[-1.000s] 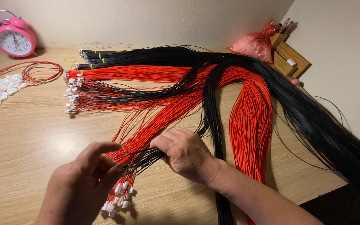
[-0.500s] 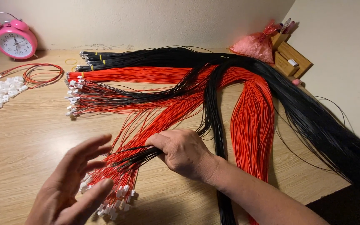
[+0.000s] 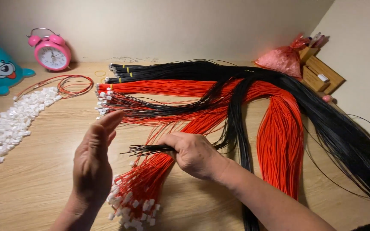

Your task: The person assembles wire harnesses by inserting the stripped ends of red and black wires into small white connectors. The person repeatedly picks up a wire, aligns it with a connector, and pushes it in until it clicks into place. The completed harnesses are set aside on the table.

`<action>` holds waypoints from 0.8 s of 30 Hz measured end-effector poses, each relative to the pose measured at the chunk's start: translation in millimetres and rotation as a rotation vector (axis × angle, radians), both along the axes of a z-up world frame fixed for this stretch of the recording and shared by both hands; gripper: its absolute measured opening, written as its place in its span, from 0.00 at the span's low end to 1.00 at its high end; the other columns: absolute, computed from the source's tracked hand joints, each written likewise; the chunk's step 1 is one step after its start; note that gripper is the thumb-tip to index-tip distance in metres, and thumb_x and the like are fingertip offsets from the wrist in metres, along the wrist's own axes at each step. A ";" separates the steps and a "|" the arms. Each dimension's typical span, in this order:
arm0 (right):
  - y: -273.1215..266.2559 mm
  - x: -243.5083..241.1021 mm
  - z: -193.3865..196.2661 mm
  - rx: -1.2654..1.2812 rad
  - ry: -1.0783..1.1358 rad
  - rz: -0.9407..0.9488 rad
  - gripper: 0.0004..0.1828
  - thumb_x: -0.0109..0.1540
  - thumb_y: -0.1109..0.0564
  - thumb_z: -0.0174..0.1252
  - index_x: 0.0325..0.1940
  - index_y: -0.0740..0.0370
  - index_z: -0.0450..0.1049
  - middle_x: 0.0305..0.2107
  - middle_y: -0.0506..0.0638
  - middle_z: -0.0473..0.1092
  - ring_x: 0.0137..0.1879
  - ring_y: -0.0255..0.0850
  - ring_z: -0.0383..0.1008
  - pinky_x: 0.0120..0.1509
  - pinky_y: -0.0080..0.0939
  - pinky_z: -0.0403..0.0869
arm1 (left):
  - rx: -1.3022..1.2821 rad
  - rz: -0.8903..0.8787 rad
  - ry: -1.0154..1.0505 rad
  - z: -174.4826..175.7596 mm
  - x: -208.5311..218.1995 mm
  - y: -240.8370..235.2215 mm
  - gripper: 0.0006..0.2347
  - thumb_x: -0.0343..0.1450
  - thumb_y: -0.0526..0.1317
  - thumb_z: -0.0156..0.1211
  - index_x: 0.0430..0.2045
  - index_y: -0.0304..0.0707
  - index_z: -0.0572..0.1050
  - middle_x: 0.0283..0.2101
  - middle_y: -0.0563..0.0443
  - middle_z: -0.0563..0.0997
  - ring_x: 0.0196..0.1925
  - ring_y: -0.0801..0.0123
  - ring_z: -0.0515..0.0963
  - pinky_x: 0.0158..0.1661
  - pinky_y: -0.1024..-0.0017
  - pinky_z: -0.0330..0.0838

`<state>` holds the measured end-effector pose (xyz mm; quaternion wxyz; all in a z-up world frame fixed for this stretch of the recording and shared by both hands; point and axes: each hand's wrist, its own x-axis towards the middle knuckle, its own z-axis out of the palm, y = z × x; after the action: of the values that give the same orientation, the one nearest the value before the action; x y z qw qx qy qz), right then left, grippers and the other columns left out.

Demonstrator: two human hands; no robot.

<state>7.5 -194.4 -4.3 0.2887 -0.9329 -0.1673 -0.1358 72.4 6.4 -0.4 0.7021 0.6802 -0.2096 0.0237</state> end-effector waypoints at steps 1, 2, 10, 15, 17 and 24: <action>-0.6 0.9 0.6 0.005 -0.003 0.017 0.17 0.61 0.65 0.47 0.49 0.52 0.75 0.30 0.47 0.75 0.30 0.41 0.74 0.33 0.40 0.75 | 0.005 0.017 -0.003 -3.2 8.2 1.9 0.28 0.69 0.60 0.33 0.52 0.40 0.71 0.59 0.44 0.75 0.64 0.62 0.72 0.61 0.62 0.64; -0.6 2.0 1.3 -0.012 0.034 0.010 0.18 0.59 0.65 0.47 0.49 0.50 0.75 0.33 0.45 0.76 0.33 0.40 0.76 0.36 0.39 0.75 | -0.109 -0.024 0.091 -6.3 16.6 4.7 0.31 0.67 0.62 0.32 0.54 0.41 0.69 0.61 0.44 0.74 0.66 0.63 0.70 0.62 0.63 0.61; 23.1 17.6 -3.4 -0.022 0.361 -0.130 0.10 0.62 0.48 0.55 0.47 0.38 0.75 0.36 0.42 0.75 0.48 0.44 0.77 0.54 0.44 0.75 | -0.217 -0.301 0.038 -9.8 13.5 -24.5 0.29 0.74 0.59 0.29 0.58 0.36 0.68 0.61 0.32 0.69 0.69 0.39 0.56 0.62 0.40 0.42; 11.0 21.1 -2.3 -0.064 0.409 -0.206 0.10 0.63 0.47 0.51 0.47 0.41 0.73 0.37 0.45 0.75 0.49 0.46 0.76 0.55 0.46 0.74 | -0.077 -0.184 -0.084 0.2 32.5 -1.9 0.29 0.74 0.58 0.25 0.56 0.38 0.70 0.59 0.34 0.72 0.68 0.41 0.60 0.62 0.43 0.47; 24.0 24.1 14.5 -0.157 0.385 -0.185 0.09 0.63 0.48 0.51 0.46 0.43 0.73 0.34 0.48 0.75 0.46 0.49 0.77 0.54 0.48 0.74 | -0.068 -0.183 -0.101 1.5 29.5 -10.8 0.28 0.74 0.57 0.28 0.54 0.38 0.71 0.57 0.34 0.73 0.67 0.43 0.62 0.63 0.44 0.49; 31.4 42.0 11.5 -0.138 0.366 -0.168 0.09 0.62 0.46 0.54 0.43 0.47 0.74 0.30 0.53 0.75 0.42 0.53 0.77 0.49 0.53 0.75 | 0.081 -0.197 -0.006 7.6 32.0 -22.2 0.24 0.74 0.57 0.34 0.47 0.45 0.78 0.51 0.39 0.79 0.61 0.47 0.72 0.61 0.49 0.58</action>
<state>49.5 -163.0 7.1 0.2376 -0.9701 -0.0425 0.0242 104.4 -15.8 7.2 0.6724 0.6840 -0.2781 -0.0518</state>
